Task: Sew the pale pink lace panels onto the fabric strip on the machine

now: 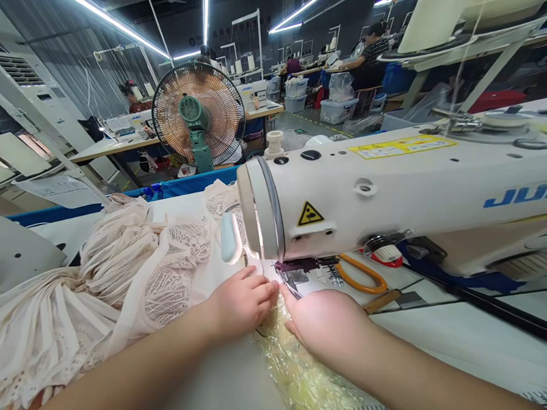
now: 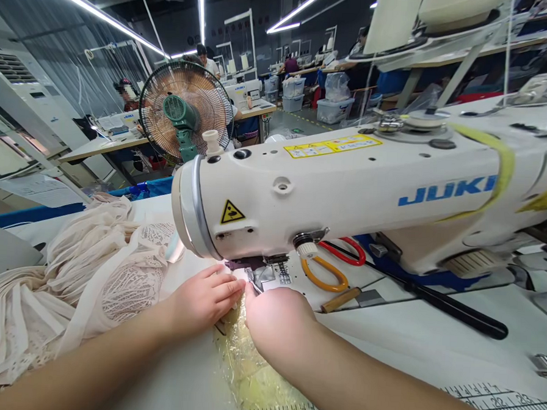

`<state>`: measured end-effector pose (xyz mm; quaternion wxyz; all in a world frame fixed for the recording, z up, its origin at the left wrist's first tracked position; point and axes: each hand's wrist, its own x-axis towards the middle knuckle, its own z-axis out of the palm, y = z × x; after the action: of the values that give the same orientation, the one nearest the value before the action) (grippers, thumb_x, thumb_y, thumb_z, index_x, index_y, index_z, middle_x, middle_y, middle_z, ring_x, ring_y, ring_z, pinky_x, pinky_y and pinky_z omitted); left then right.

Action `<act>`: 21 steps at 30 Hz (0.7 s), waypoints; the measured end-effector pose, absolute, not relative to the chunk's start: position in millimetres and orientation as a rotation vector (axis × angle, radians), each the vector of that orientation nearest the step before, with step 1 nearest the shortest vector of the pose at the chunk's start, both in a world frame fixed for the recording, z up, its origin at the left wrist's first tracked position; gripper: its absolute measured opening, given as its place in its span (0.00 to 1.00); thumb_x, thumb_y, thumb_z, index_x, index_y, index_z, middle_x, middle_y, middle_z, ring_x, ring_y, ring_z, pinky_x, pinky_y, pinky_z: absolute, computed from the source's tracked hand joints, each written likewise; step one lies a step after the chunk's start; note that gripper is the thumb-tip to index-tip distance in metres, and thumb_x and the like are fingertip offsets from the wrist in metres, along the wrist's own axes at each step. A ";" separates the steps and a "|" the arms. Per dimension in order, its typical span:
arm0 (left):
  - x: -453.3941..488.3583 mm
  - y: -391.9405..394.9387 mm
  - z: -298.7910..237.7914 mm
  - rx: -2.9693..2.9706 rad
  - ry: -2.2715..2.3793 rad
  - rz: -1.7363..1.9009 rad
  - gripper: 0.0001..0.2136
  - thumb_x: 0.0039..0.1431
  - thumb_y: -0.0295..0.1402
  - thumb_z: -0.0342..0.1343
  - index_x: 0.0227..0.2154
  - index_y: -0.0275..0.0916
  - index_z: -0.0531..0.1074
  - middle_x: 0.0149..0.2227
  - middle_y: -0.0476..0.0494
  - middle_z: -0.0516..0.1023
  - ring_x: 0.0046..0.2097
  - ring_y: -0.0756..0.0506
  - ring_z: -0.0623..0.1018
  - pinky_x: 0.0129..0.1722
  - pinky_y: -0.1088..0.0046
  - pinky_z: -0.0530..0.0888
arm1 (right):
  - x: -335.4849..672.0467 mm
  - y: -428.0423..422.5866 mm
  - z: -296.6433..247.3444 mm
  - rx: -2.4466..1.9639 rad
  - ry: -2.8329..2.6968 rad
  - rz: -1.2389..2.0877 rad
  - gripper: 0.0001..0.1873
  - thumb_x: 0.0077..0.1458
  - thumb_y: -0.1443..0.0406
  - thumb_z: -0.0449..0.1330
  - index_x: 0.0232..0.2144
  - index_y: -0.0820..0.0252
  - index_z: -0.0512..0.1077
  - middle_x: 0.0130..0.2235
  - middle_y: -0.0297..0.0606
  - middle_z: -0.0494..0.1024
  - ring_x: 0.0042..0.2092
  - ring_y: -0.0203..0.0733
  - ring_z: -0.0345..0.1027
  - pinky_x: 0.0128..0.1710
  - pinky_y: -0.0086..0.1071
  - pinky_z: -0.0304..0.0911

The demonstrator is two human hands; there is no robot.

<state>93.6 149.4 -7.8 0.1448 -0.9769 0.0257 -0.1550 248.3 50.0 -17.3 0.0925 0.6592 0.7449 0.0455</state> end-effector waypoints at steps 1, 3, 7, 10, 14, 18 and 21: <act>94.0 150.9 -9.0 -2.808 0.063 -0.433 0.12 0.64 0.25 0.43 0.34 0.34 0.74 0.43 0.44 0.77 0.41 0.46 0.74 0.47 0.59 0.69 | 246.8 50.1 -18.9 1.979 2.219 0.157 0.30 0.49 0.63 0.57 0.55 0.67 0.64 0.11 0.38 0.68 0.14 0.44 0.61 0.15 0.33 0.52; 94.6 154.0 -11.6 -2.799 0.038 -0.404 0.12 0.63 0.26 0.44 0.35 0.34 0.74 0.44 0.44 0.77 0.41 0.45 0.74 0.46 0.58 0.69 | 244.5 48.2 -21.8 2.009 2.231 0.182 0.30 0.49 0.64 0.56 0.55 0.71 0.64 0.10 0.39 0.67 0.13 0.45 0.60 0.14 0.34 0.52; 95.0 160.0 -15.3 -2.801 -0.036 -0.328 0.11 0.63 0.26 0.44 0.38 0.34 0.73 0.46 0.41 0.76 0.43 0.44 0.73 0.46 0.57 0.69 | 242.7 36.3 -25.4 2.005 2.266 0.208 0.28 0.48 0.66 0.56 0.53 0.69 0.66 0.09 0.36 0.64 0.11 0.41 0.57 0.13 0.31 0.46; 95.3 160.4 -13.5 -2.812 -0.099 -0.288 0.11 0.62 0.26 0.44 0.38 0.34 0.72 0.47 0.39 0.74 0.45 0.42 0.72 0.46 0.58 0.68 | 243.3 23.8 -29.0 1.979 2.329 0.291 0.26 0.50 0.67 0.55 0.53 0.66 0.66 0.12 0.36 0.67 0.13 0.40 0.59 0.13 0.30 0.40; 96.3 149.6 -4.7 -2.763 -0.410 -0.288 0.10 0.61 0.27 0.46 0.38 0.35 0.72 0.44 0.38 0.74 0.48 0.39 0.70 0.44 0.60 0.70 | 247.1 11.6 -38.0 2.050 2.472 0.542 0.20 0.55 0.65 0.52 0.50 0.65 0.69 0.19 0.36 0.72 0.20 0.39 0.66 0.18 0.33 0.44; 101.6 144.0 4.6 -2.689 -1.056 -0.185 0.10 0.55 0.28 0.49 0.39 0.36 0.71 0.37 0.34 0.73 0.43 0.34 0.71 0.40 0.52 0.70 | 251.3 9.5 -44.3 2.163 2.599 0.684 0.18 0.57 0.66 0.48 0.46 0.63 0.71 0.18 0.31 0.70 0.21 0.36 0.65 0.22 0.33 0.47; 113.5 156.5 8.8 -2.796 -1.205 -0.115 0.10 0.56 0.28 0.46 0.36 0.29 0.71 0.34 0.30 0.72 0.38 0.33 0.73 0.32 0.57 0.71 | 251.6 10.0 -47.4 2.222 2.614 0.651 0.18 0.57 0.66 0.48 0.47 0.61 0.70 0.18 0.30 0.69 0.21 0.36 0.64 0.22 0.33 0.46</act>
<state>113.5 156.5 8.8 0.0472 -0.9167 -0.3949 -0.0377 251.6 10.0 -47.4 -0.1741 0.6266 0.7371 0.1835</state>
